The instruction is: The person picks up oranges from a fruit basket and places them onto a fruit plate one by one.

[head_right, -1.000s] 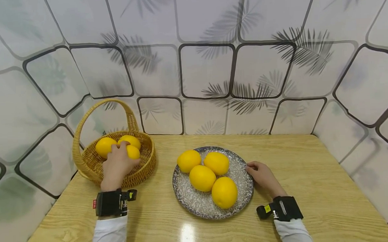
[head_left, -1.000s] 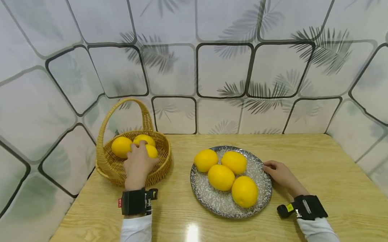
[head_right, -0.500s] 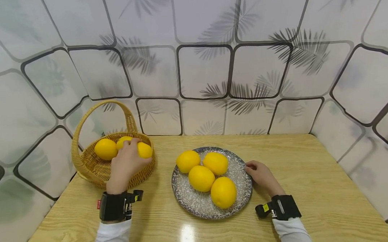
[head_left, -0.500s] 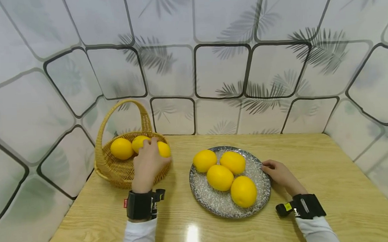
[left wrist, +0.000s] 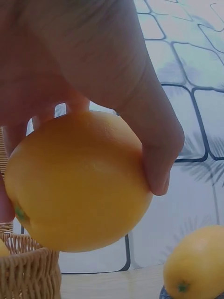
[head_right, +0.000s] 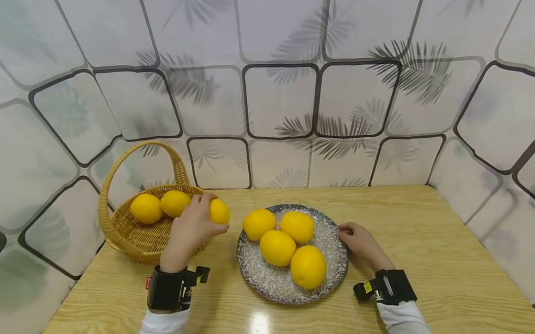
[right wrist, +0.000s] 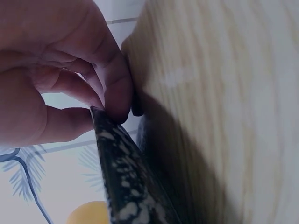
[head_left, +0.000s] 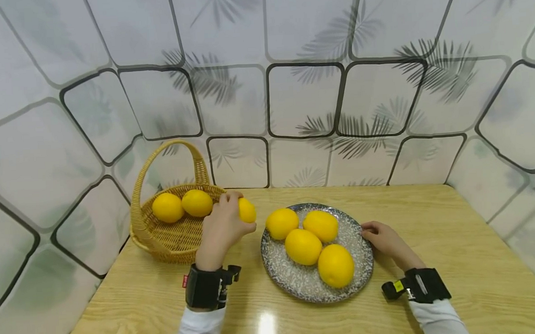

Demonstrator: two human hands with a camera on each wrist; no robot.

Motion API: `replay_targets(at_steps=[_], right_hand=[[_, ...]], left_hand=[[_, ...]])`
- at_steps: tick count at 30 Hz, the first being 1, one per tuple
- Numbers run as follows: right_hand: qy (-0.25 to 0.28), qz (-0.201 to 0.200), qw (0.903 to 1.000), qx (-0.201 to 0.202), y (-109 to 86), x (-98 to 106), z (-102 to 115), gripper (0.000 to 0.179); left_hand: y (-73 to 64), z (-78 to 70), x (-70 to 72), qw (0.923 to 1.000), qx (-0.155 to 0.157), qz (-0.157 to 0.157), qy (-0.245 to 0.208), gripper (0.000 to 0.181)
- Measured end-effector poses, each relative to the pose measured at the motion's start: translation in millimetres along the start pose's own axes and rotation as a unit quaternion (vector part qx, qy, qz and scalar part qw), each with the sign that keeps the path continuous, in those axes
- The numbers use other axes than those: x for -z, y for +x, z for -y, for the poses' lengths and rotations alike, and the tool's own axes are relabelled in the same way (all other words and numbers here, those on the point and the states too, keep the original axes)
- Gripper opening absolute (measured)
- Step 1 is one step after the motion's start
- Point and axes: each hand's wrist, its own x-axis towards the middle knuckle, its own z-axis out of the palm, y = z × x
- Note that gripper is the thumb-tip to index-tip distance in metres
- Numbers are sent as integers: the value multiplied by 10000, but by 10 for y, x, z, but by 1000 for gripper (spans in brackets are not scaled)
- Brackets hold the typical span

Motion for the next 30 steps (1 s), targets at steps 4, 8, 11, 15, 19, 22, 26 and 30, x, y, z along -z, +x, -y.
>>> replay_targets(at_steps=[4, 8, 11, 15, 19, 22, 26, 30], right_hand=[[21, -58, 10000, 78, -7, 4, 9, 45], [16, -59, 9999, 151, -11, 6, 4, 43], [29, -40, 9999, 155, -19, 0, -5, 42], [1, -26, 9999, 155, -26, -5, -13, 42], [8, 34, 9999, 94, -22, -2, -19, 44], [22, 54, 10000, 50, -13, 4, -24, 44], [39, 59, 10000, 51, -5, 10, -27, 44], [49, 86, 9999, 56, -7, 10, -23, 45]], left_hand=[[-7, -42, -7, 9999, -101, 84, -46, 71], [-10, -66, -7, 9995, -136, 268, -37, 71], [-18, -81, -13, 9989, -178, 441, -18, 71], [-31, -108, -23, 9969, -334, 719, -16, 71], [-48, -142, -34, 9910, -693, 1145, 35, 71], [-59, -170, -61, 9853, -954, 1413, 99, 71], [-69, -216, -119, 9810, -1130, 1575, 95, 72], [-78, -270, -184, 9780, -1276, 1643, 122, 71]])
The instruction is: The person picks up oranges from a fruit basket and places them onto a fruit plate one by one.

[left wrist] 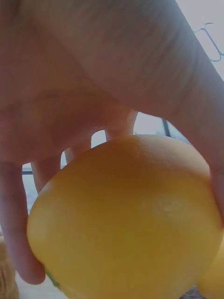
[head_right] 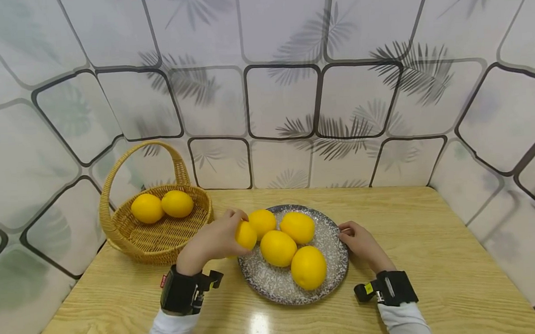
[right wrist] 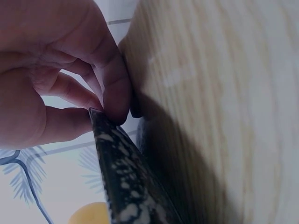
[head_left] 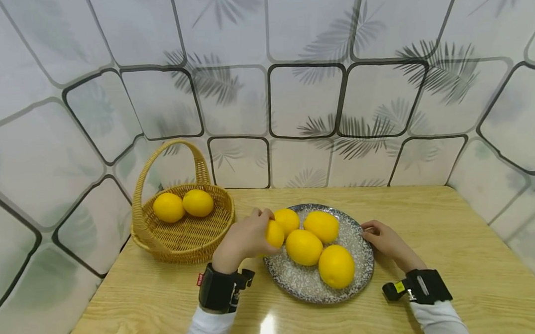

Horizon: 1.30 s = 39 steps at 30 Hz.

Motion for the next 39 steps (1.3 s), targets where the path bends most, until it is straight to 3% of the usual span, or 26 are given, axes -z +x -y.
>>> replay_targets(at_steps=[13, 22, 39], right_hand=[[1, -17, 10000, 69, -8, 10, 10, 44], [-16, -28, 9999, 129, -3, 4, 19, 43], [-28, -8, 9999, 128, -12, 4, 24, 43]], left_hand=[[84, -227, -137, 9982, -156, 240, 520, 81], [141, -365, -293, 9962, -484, 236, 678, 88], [168, -533, -447, 9917, -829, -17, 980, 70]])
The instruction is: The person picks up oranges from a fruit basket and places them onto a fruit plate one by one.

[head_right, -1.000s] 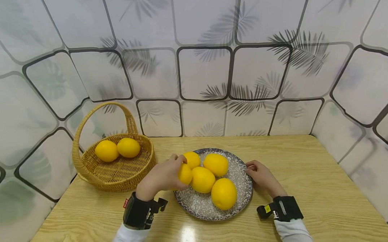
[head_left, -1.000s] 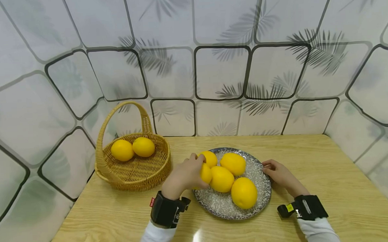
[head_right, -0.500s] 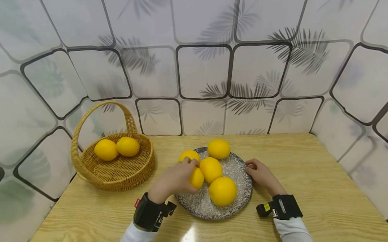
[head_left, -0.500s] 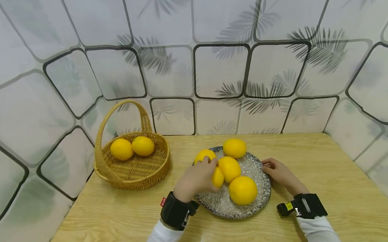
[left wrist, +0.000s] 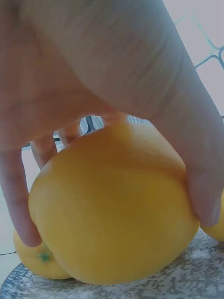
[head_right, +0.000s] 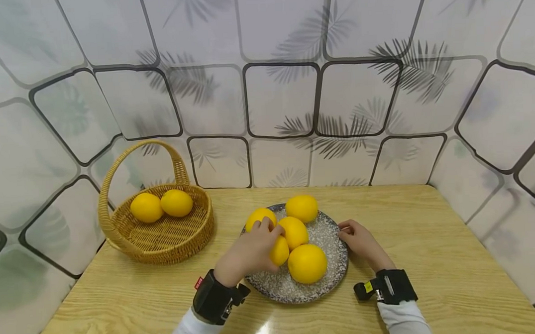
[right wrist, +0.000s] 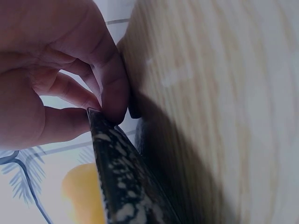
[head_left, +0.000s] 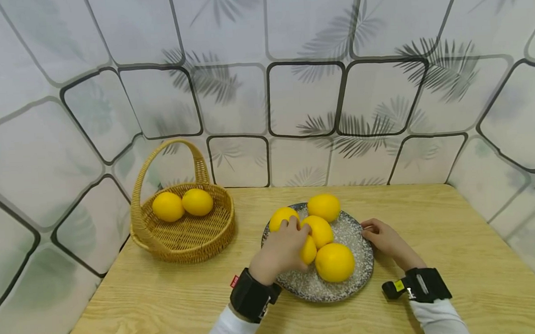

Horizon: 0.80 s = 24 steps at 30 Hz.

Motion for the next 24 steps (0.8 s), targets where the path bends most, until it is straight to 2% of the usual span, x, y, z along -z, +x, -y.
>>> replay_targets(at_steps=[7, 13, 16, 24], right_hand=[[-45, 16, 10000, -19, 6, 3, -12, 44], [24, 72, 9999, -88, 0, 3, -13, 46], [17, 66, 9999, -110, -3, 4, -9, 46], [36, 73, 9999, -71, -6, -5, -2, 46]], left_hand=[[35, -35, -76, 9994, 83, 30, 325, 77], [24, -90, -89, 9982, 73, -255, 545, 77], [10, -104, -81, 9977, 62, -349, 581, 77], [-28, -110, -40, 9977, 64, -339, 584, 77]])
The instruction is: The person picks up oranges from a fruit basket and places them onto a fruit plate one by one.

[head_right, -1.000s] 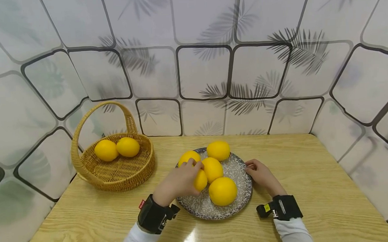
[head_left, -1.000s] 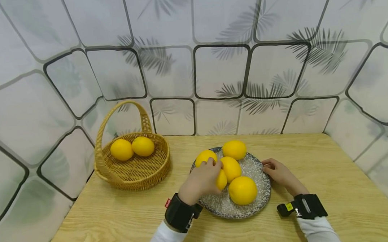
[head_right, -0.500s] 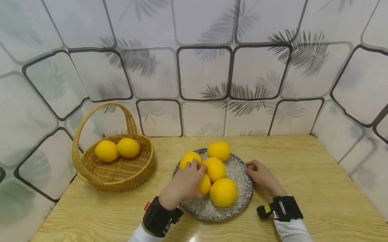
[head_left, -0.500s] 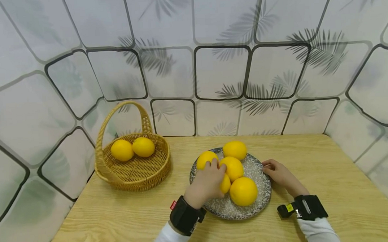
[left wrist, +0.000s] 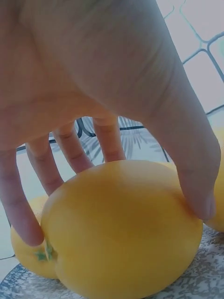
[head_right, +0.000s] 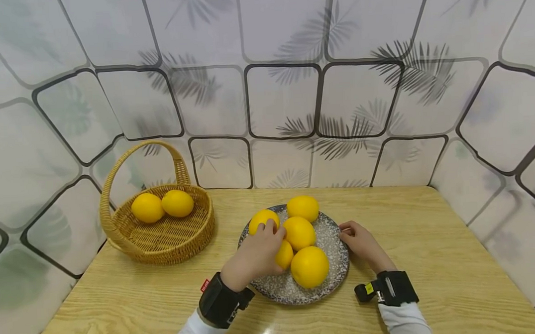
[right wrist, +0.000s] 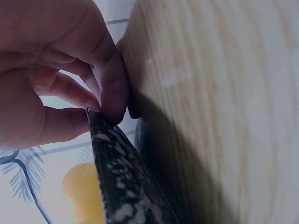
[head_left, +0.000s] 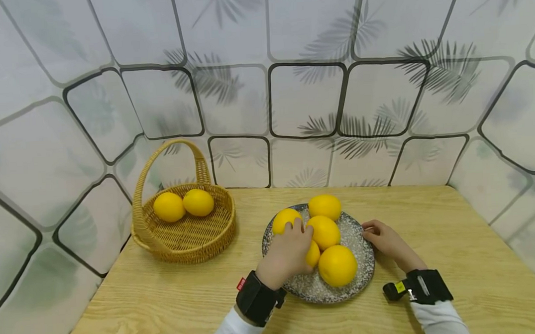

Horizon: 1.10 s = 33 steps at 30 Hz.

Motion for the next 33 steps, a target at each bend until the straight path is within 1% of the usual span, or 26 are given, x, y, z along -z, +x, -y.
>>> replay_targets(at_steps=[8, 11, 14, 19, 21, 25, 28, 30, 33], right_hand=[[69, -11, 10000, -26, -24, 6, -26, 47], [91, -36, 10000, -19, -25, 10, -30, 47], [109, -56, 9999, -35, -21, 12, -35, 47], [132, -26, 9999, -30, -28, 2, -34, 47], [144, -56, 9999, -12, -27, -2, -30, 46], [202, -55, 9998, 43, -19, -1, -11, 46], [238, -1, 9997, 81, -15, -9, -1, 46], [235, -5, 9997, 100, -7, -16, -7, 46], [242, -26, 9996, 112, 3, -16, -16, 46]], left_hand=[[18, -25, -8, 10000, 22, 37, -61, 75], [26, -32, -5, 10000, 27, -2, -30, 72], [20, -43, 14, 10000, 47, 1, -20, 70], [-14, -56, 64, 9998, 120, 78, -163, 68], [-17, -47, 82, 9998, 124, 39, -179, 66], [-3, 7, 95, 9999, 127, -40, -64, 63], [3, 82, 82, 9999, 143, -28, -3, 61], [12, 152, 98, 9997, 209, 27, -117, 58], [35, 292, 180, 9986, 360, 69, -383, 52]])
